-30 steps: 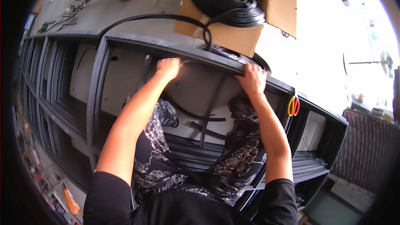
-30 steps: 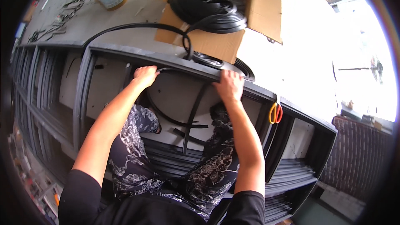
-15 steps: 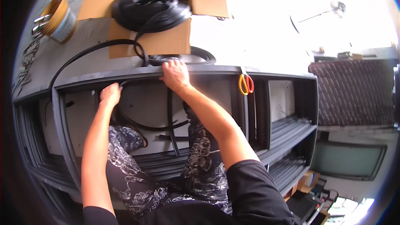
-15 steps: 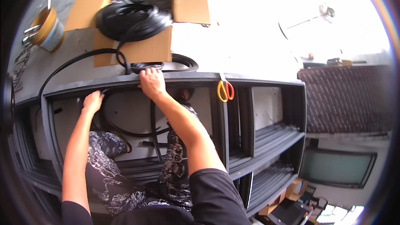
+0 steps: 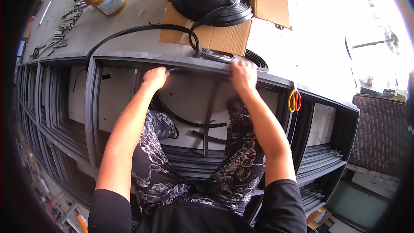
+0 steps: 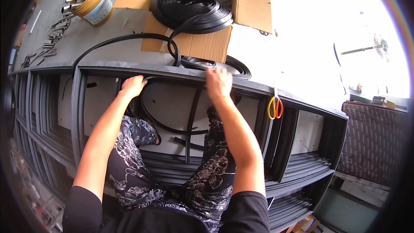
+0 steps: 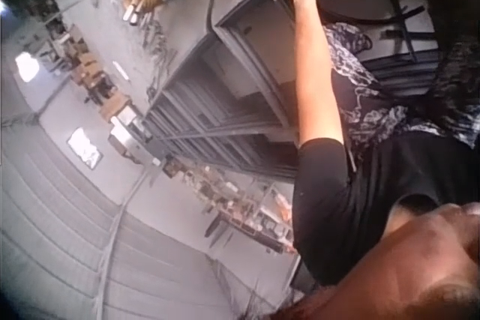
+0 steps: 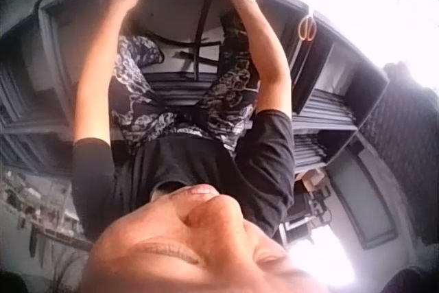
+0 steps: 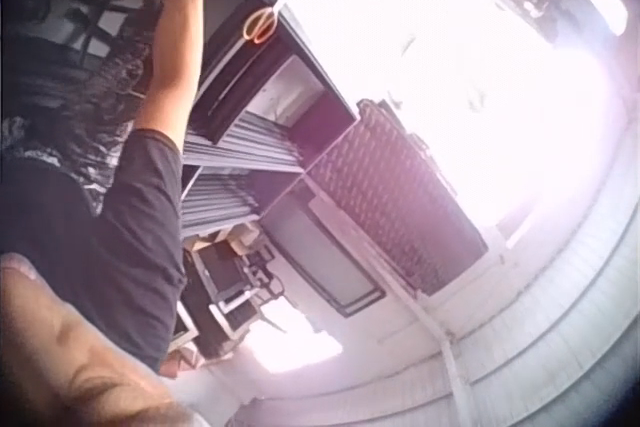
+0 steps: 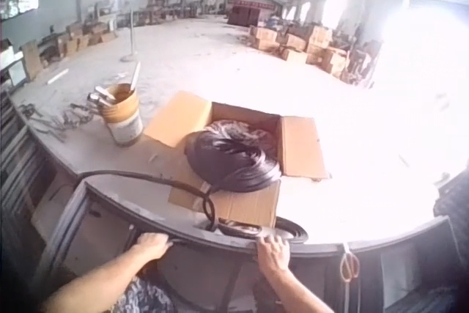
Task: The person inserts a black rubber strip into the channels of several stacked metal frames, using scissors to cut the strip to length and then pressing the ends into the corners by hand.
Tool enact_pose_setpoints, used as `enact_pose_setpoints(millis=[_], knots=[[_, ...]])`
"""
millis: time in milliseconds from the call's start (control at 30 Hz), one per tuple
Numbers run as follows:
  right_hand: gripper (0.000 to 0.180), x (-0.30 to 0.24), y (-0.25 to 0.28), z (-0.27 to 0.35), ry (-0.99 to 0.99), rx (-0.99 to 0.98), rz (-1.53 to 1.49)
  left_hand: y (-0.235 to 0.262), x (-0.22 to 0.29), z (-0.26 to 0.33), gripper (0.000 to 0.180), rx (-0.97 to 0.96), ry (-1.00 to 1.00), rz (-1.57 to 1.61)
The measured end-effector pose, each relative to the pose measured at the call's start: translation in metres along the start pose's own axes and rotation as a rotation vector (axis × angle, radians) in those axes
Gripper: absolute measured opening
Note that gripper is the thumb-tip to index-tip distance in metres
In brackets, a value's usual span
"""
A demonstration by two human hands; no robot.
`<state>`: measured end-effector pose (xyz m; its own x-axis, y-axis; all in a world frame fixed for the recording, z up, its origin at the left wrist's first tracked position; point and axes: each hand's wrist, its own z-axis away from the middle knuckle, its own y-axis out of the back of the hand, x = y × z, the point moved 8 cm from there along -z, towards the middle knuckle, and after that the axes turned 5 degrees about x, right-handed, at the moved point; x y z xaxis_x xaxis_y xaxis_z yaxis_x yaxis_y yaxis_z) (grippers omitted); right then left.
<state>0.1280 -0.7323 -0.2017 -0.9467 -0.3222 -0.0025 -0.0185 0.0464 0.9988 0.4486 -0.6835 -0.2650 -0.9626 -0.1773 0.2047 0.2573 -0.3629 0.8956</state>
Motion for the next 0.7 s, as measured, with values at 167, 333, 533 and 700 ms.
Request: enact_pose_setpoints(millis=[167, 333, 533, 700], knots=[[0.054, 0.069, -0.003, 0.029, -0.065, -0.013, 0.015, 0.000, 0.002, -0.004, 0.032, 0.002, -0.044, 0.013], [0.059, 0.080, 0.003, 0.041, -0.002, 0.062, -0.048, 0.004, -0.006, 0.001, 0.033, 0.000, -0.040, 0.032], [0.043, 0.098, -0.016, 0.055, -0.020, 0.055, 0.035, 0.000, 0.009, -0.011, 0.032, 0.006, -0.089, -0.019], [0.026, 0.091, 0.003, 0.050, 0.016, 0.197, 0.189, -0.014, -0.015, -0.018, 0.034, -0.005, -0.085, 0.002]])
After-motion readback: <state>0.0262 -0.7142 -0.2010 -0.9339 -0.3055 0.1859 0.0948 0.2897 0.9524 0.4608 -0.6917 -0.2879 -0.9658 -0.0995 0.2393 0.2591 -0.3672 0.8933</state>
